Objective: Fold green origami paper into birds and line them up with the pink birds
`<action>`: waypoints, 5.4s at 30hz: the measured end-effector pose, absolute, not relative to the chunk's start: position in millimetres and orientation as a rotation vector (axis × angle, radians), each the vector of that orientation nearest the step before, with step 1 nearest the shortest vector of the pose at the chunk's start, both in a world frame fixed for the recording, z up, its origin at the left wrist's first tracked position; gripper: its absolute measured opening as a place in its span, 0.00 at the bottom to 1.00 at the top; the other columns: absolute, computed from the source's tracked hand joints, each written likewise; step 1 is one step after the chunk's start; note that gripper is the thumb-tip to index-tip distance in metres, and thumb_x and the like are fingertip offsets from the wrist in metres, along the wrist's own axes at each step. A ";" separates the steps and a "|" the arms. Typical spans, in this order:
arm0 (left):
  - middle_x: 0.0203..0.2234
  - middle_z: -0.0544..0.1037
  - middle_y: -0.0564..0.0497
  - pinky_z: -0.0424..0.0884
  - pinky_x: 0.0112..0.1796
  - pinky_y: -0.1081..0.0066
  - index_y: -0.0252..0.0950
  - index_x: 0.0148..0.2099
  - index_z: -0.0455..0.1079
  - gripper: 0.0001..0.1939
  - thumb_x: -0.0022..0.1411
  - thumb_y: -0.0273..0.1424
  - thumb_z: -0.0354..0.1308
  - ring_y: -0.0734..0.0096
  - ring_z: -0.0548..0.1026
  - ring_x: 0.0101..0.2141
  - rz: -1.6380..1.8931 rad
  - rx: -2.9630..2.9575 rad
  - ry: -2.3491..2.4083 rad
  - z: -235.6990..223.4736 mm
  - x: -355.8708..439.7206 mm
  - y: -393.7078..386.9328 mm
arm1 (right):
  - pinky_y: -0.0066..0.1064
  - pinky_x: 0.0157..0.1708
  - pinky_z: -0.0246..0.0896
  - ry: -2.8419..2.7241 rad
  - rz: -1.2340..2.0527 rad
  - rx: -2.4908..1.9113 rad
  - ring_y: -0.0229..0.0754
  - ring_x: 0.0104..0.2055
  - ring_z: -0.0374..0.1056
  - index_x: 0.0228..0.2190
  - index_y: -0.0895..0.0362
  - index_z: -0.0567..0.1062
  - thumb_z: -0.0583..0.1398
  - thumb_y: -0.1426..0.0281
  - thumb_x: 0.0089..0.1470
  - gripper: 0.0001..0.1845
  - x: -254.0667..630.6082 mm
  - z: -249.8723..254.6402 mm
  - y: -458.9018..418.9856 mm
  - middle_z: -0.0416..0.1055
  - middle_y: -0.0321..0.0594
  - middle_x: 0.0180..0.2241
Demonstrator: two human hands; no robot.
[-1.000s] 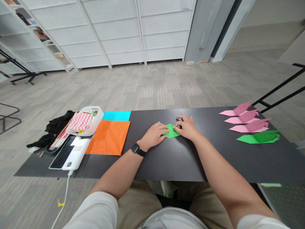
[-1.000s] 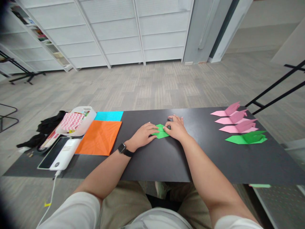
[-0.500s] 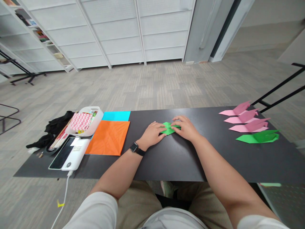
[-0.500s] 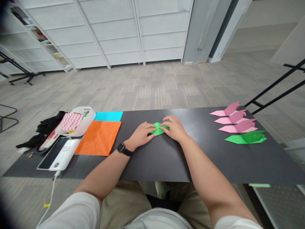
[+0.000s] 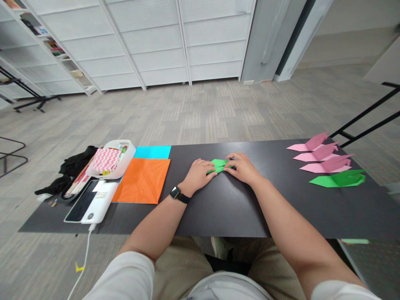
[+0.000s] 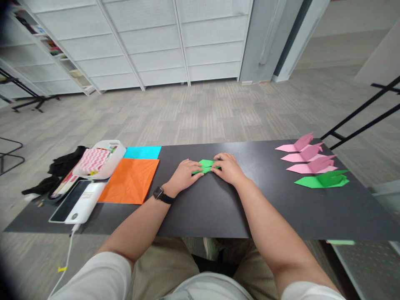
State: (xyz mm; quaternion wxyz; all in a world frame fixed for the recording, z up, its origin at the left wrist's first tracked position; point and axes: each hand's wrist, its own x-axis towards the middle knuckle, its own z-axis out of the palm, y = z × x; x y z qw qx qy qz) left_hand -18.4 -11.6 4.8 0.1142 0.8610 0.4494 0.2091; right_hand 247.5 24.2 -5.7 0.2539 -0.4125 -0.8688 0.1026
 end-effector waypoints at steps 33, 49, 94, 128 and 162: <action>0.48 0.85 0.52 0.64 0.59 0.55 0.45 0.48 0.83 0.08 0.74 0.37 0.62 0.62 0.78 0.47 0.527 2.559 1.309 7.6 -16.0 -12.2 | 0.52 0.63 0.59 -2.368 0.341 -1.212 0.53 0.58 0.68 0.32 0.50 0.83 0.68 0.64 0.60 0.05 242.1 -8.0 21.7 0.74 0.44 0.54; 0.48 0.83 0.52 0.61 0.64 0.52 0.48 0.50 0.82 0.08 0.74 0.36 0.62 0.61 0.76 0.50 0.491 2.618 1.188 9.8 -19.9 -9.9 | 0.50 0.60 0.61 -2.363 0.312 -1.190 0.52 0.55 0.68 0.32 0.50 0.81 0.69 0.66 0.59 0.04 239.4 -9.8 21.2 0.74 0.43 0.51; 0.51 0.79 0.50 0.60 0.66 0.48 0.50 0.54 0.81 0.12 0.75 0.32 0.59 0.60 0.73 0.53 0.454 2.605 1.185 14.8 -18.5 -15.2 | 0.73 0.71 0.40 -2.224 0.334 -1.345 0.61 0.70 0.59 0.48 0.44 0.84 0.65 0.60 0.63 0.13 251.8 -4.9 23.7 0.67 0.46 0.64; 0.62 0.79 0.55 0.63 0.62 0.49 0.55 0.45 0.87 0.10 0.71 0.45 0.63 0.56 0.72 0.56 0.371 2.638 1.029 36.3 -45.6 -12.0 | 0.78 0.69 0.38 -2.295 0.413 -1.425 0.62 0.71 0.58 0.43 0.43 0.85 0.70 0.64 0.60 0.09 236.3 -13.2 20.6 0.68 0.43 0.62; 0.61 0.79 0.48 0.46 0.72 0.38 0.44 0.65 0.73 0.19 0.77 0.38 0.54 0.53 0.71 0.60 0.460 2.511 1.540 24.3 -22.1 -23.7 | 0.81 0.69 0.31 -2.409 0.341 -1.254 0.67 0.73 0.54 0.46 0.43 0.87 0.67 0.55 0.62 0.14 219.8 0.8 3.8 0.67 0.45 0.67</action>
